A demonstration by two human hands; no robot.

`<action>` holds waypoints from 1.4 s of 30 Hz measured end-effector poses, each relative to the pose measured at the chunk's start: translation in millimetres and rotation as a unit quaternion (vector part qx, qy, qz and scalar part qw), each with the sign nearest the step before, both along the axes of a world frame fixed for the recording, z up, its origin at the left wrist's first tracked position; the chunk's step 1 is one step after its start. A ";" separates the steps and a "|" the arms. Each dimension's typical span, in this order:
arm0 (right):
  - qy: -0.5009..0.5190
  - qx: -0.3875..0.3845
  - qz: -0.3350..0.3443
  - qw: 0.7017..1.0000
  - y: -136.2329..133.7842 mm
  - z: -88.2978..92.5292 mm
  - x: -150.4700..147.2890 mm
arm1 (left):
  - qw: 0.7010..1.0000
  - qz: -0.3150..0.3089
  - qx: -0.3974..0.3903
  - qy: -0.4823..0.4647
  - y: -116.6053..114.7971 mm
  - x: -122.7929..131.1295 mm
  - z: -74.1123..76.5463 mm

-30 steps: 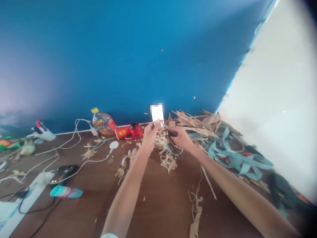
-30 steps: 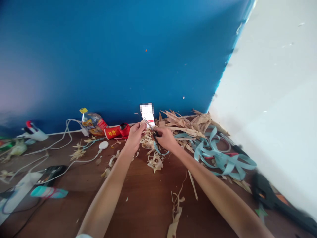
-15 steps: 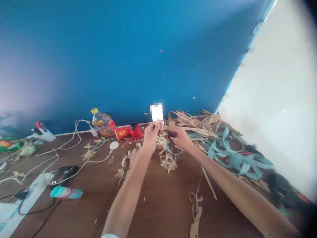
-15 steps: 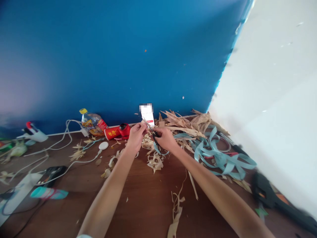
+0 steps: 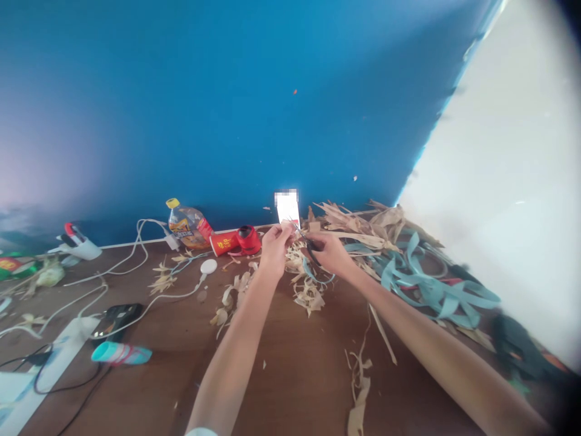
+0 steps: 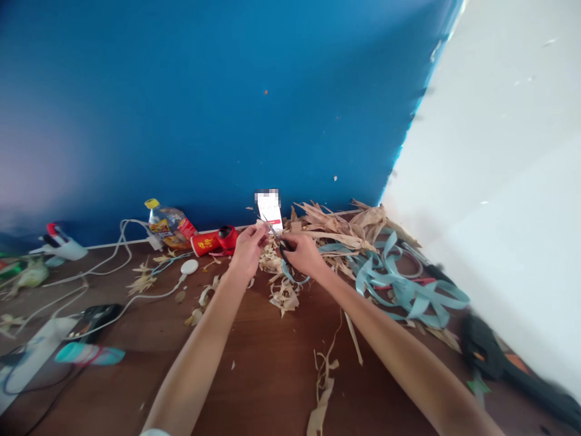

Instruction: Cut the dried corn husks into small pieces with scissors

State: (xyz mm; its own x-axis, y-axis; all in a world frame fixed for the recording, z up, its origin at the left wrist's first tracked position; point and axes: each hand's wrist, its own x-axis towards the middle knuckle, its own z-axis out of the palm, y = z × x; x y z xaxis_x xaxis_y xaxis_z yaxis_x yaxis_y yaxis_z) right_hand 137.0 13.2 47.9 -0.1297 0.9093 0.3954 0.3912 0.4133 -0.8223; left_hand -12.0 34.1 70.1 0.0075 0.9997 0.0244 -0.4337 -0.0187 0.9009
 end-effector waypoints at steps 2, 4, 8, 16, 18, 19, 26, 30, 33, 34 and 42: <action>-0.003 0.000 -0.003 1.000 0.5 -0.5 0.2 | 1.000 0.005 0.010 0.009 0.1 -0.1 -0.3; -0.008 -0.001 -0.006 1.000 0.7 -0.8 0.3 | 1.000 0.008 0.018 0.017 0.2 -0.1 -0.4; -0.019 0.005 -0.013 1.000 0.6 -0.2 0.8 | 0.999 0.014 0.028 0.028 0.2 -0.6 0.2; -0.021 0.013 -0.004 1.000 0.7 -0.6 -0.3 | 0.996 0.024 0.044 0.074 1.4 -3.7 -1.3; -0.025 0.013 -0.006 1.000 1.2 -2.1 -0.5 | 0.995 0.026 0.043 0.087 2.9 -3.7 -3.5; -0.028 0.012 -0.005 1.000 1.5 -3.0 -0.4 | 0.995 0.026 0.043 0.090 3.6 -3.7 -4.4; -0.033 0.015 0.000 0.999 1.7 -8.5 -0.2 | 0.995 -0.001 0.027 0.093 3.4 -5.3 -3.4; -0.026 0.013 -0.008 1.000 1.9 -7.5 0.2 | 0.994 -0.027 0.025 0.105 1.4 -4.9 -1.9; -0.029 0.015 -0.005 0.999 2.6 -5.7 2.1 | 0.992 -0.038 0.040 0.112 0.8 -4.9 -2.0; -0.032 0.014 -0.005 0.999 2.8 -5.2 2.8 | 0.992 -0.040 0.043 0.114 0.8 -5.2 -2.0; -0.026 -0.004 0.016 1.000 1.6 -2.5 3.9 | 0.992 -0.034 0.025 0.115 2.6 -7.8 -0.8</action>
